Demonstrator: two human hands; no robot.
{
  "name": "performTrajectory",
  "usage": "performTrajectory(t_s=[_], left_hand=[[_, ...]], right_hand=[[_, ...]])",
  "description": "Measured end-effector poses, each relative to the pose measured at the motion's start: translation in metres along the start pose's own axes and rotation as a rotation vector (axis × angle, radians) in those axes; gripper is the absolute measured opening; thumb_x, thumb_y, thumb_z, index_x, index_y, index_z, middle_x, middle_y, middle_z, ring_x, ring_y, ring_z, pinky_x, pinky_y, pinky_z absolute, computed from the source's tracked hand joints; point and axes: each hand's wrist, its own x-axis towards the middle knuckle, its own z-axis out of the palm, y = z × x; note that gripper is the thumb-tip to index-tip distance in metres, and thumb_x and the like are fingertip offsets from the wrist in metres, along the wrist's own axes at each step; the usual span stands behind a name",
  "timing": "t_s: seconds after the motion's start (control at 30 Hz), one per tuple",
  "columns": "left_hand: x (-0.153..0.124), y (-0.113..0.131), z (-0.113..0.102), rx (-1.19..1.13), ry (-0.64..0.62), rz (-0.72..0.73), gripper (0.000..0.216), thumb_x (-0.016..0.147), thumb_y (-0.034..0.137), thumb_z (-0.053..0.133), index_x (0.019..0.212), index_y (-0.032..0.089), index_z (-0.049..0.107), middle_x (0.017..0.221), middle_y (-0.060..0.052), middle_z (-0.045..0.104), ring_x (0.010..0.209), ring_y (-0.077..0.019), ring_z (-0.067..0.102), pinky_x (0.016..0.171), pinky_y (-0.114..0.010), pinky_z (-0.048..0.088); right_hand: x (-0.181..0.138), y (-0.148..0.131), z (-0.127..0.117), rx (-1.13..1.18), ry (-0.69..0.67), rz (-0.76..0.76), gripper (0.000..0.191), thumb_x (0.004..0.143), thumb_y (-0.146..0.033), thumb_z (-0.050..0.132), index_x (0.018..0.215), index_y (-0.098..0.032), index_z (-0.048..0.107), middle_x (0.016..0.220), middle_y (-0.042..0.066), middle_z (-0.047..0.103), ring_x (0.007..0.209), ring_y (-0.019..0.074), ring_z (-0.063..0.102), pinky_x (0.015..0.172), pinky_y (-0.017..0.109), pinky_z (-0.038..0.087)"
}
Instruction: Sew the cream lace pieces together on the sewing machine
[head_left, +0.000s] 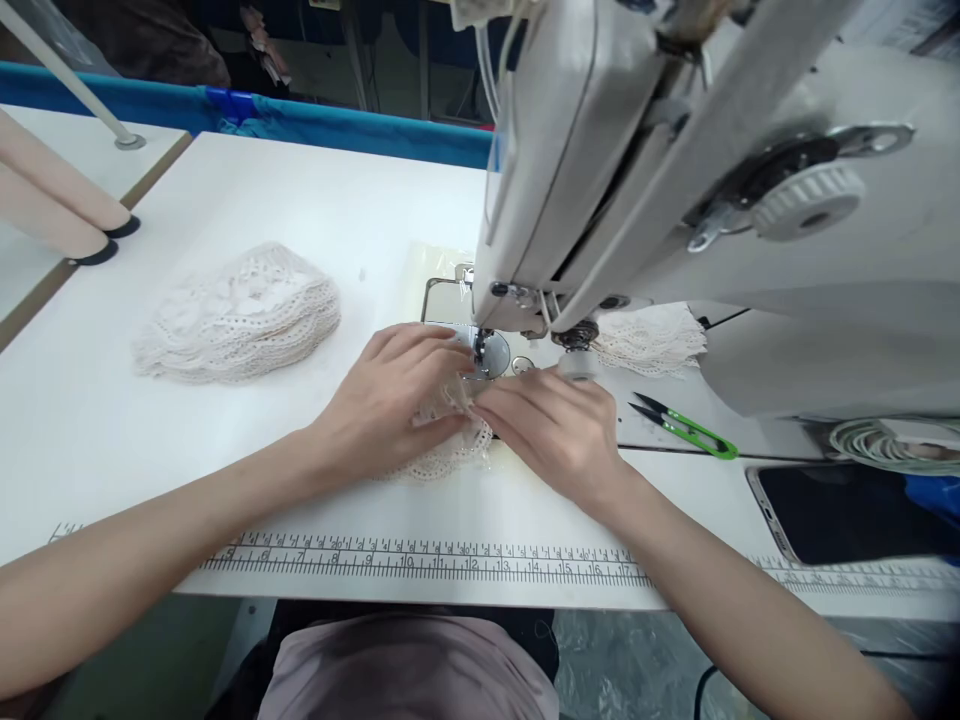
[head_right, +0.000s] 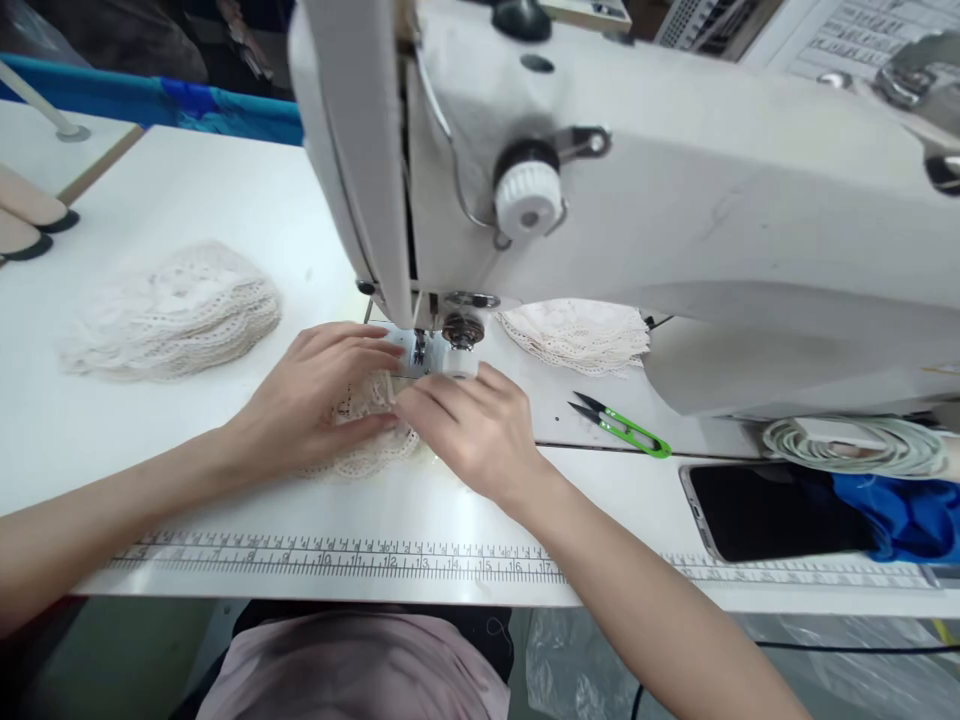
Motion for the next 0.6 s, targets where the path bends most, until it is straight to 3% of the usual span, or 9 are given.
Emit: performTrajectory(t_s=[0.07,0.13,0.2,0.27,0.43,0.6], left_hand=[[0.001,-0.002,0.0,-0.124,-0.014,0.014,0.013,0.089,0.027,0.062,0.098,0.021,0.056,0.109,-0.003,0.07,0.123,-0.0212,0.055,0.111,-0.045,0.035],[0.0,-0.002,0.001,-0.191,0.014,0.029,0.007,0.089,0.021,0.058,0.086,0.021,0.052,0.091,0.002,0.07,0.103,-0.0159,0.064,0.112,-0.044,0.032],[-0.002,0.0,0.002,-0.211,0.062,0.055,0.009,0.088,0.017,0.054,0.082,0.021,0.049,0.076,0.006,0.066,0.073,-0.0109,0.063,0.108,-0.041,0.038],[-0.005,0.001,0.003,-0.21,0.094,0.058,0.006,0.087,0.015,0.052,0.086,0.021,0.051,0.07,0.007,0.063,0.059,-0.0098,0.057,0.095,-0.035,0.047],[-0.007,0.001,0.002,-0.195,0.103,0.162,0.032,0.088,0.01,0.051,0.116,0.023,0.058,0.078,0.005,0.071,0.056,-0.0091,0.057,0.067,-0.026,0.048],[-0.008,0.003,0.003,-0.157,0.204,0.201,0.02,0.09,0.012,0.054,0.103,0.022,0.066,0.067,0.006,0.071,0.051,-0.0078,0.058,0.063,-0.026,0.047]], right_hand=[[0.002,0.0,-0.004,-0.021,0.087,-0.128,0.011,0.087,-0.011,0.063,0.083,-0.02,0.068,0.078,-0.003,0.073,0.068,0.0095,0.061,0.061,0.025,0.041],[0.004,0.0,-0.009,-0.035,0.127,-0.224,0.012,0.087,-0.012,0.063,0.081,-0.021,0.069,0.076,-0.002,0.073,0.066,0.0095,0.061,0.059,0.025,0.042],[0.005,0.001,-0.013,-0.037,0.143,-0.294,0.014,0.087,-0.01,0.062,0.08,-0.02,0.07,0.075,-0.001,0.073,0.064,0.0092,0.06,0.057,0.025,0.043],[0.005,0.001,-0.016,-0.032,0.149,-0.342,0.012,0.085,-0.009,0.064,0.08,-0.018,0.071,0.075,0.0,0.073,0.065,0.0091,0.06,0.056,0.025,0.044],[0.004,-0.001,-0.018,-0.051,0.187,-0.413,0.01,0.082,-0.011,0.068,0.078,-0.019,0.073,0.075,-0.002,0.072,0.07,0.0092,0.061,0.057,0.024,0.046],[0.005,-0.003,-0.018,-0.053,0.204,-0.46,0.009,0.079,-0.009,0.072,0.076,-0.017,0.074,0.072,-0.001,0.07,0.069,0.0096,0.062,0.056,0.025,0.046]])
